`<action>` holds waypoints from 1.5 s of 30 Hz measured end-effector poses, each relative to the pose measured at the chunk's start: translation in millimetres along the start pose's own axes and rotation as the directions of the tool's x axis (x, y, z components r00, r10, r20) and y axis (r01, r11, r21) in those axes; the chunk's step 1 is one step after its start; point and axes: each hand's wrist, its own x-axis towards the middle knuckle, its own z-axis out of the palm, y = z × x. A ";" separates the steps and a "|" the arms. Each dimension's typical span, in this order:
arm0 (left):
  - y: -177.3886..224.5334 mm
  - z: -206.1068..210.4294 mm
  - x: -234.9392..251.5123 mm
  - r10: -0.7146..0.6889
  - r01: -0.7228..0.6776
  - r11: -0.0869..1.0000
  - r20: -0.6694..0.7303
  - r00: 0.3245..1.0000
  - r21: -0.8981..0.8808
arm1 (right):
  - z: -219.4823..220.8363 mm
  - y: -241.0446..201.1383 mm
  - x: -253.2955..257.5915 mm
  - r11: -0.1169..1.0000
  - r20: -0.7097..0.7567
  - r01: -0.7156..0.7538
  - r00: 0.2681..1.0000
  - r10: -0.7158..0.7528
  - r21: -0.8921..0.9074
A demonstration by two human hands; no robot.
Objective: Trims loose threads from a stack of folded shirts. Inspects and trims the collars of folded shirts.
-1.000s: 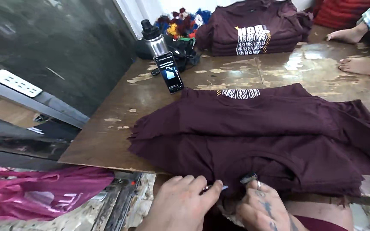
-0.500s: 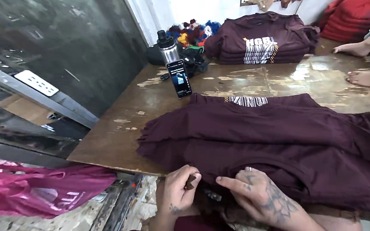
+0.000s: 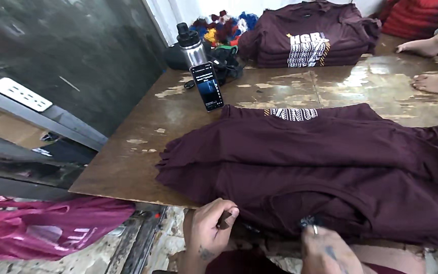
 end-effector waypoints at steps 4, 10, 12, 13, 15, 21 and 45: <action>2.3 1.7 1.5 -0.021 0.021 1.000 0.001 1.000 -0.022 | -7.4 -14.5 -14.2 0.991 0.081 -0.004 0.997 -0.007 0.130; 4.8 3.5 0.6 -0.029 0.029 1.000 -0.024 0.999 -0.012 | -22.0 6.4 -2.9 0.961 -0.069 0.009 0.997 -0.029 -0.277; 5.6 3.9 -0.2 -0.031 0.030 0.999 -0.028 0.999 -0.017 | -13.0 10.5 14.0 0.959 -0.055 0.012 0.998 -0.029 -0.284; 5.6 3.6 -0.9 -0.028 0.028 0.999 -0.030 0.999 -0.022 | -4.9 13.5 23.2 0.957 -0.040 0.014 0.999 -0.026 -0.291; 5.3 3.1 -3.8 -0.017 0.016 1.000 -0.039 0.999 -0.026 | 16.2 24.7 35.9 0.946 -0.029 0.064 0.997 -0.077 -0.318; -1.7 -0.3 -20.7 -0.048 0.047 0.999 -0.046 0.998 -0.023 | -29.0 -17.4 13.4 0.992 -0.107 0.060 0.992 -0.072 -0.111; -97.0 15.7 139.7 -0.245 0.310 0.837 -0.198 0.949 0.450 | -210.0 217.7 18.1 0.520 -0.508 -0.796 0.601 0.617 -0.310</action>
